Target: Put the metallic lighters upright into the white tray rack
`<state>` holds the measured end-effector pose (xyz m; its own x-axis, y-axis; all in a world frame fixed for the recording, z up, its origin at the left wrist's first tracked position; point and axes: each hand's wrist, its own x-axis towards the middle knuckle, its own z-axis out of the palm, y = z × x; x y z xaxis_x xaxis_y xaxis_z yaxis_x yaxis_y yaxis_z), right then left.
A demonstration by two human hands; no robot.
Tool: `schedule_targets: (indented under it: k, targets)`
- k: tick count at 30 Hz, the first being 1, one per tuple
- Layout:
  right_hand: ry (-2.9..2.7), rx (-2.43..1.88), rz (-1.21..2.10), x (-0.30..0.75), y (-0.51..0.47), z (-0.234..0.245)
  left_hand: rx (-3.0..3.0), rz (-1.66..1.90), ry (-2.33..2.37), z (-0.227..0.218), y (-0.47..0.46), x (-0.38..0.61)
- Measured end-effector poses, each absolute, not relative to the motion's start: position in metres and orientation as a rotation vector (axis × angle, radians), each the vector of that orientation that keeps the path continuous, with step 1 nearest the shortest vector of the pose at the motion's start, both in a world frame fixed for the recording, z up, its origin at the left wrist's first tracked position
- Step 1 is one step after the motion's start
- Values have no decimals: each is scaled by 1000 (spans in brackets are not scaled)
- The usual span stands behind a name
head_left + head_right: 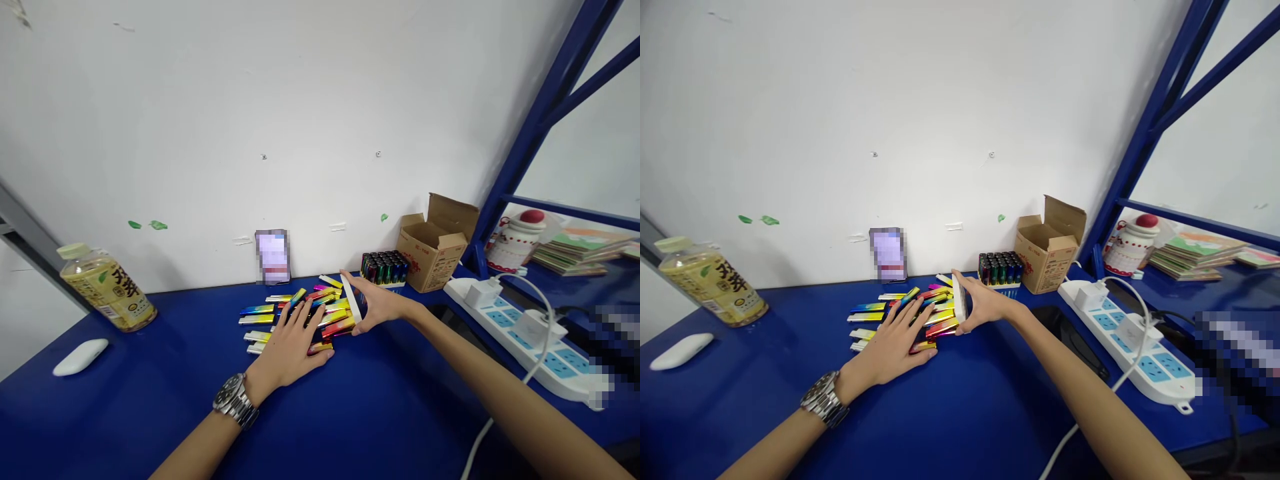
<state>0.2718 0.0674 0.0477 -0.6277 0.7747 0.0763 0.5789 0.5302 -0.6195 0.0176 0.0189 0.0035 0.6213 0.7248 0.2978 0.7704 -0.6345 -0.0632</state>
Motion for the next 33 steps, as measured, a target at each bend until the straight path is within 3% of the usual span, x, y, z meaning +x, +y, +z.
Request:
schedule_targets:
  k: [22,33]
  targets:
    - [-2429,-1132,843,286,70,56,-2688,-393,-1240,3,18,16]
    - [-1953,-1054,1430,295,67,71,-2695,-385,-1219,2,16,16]
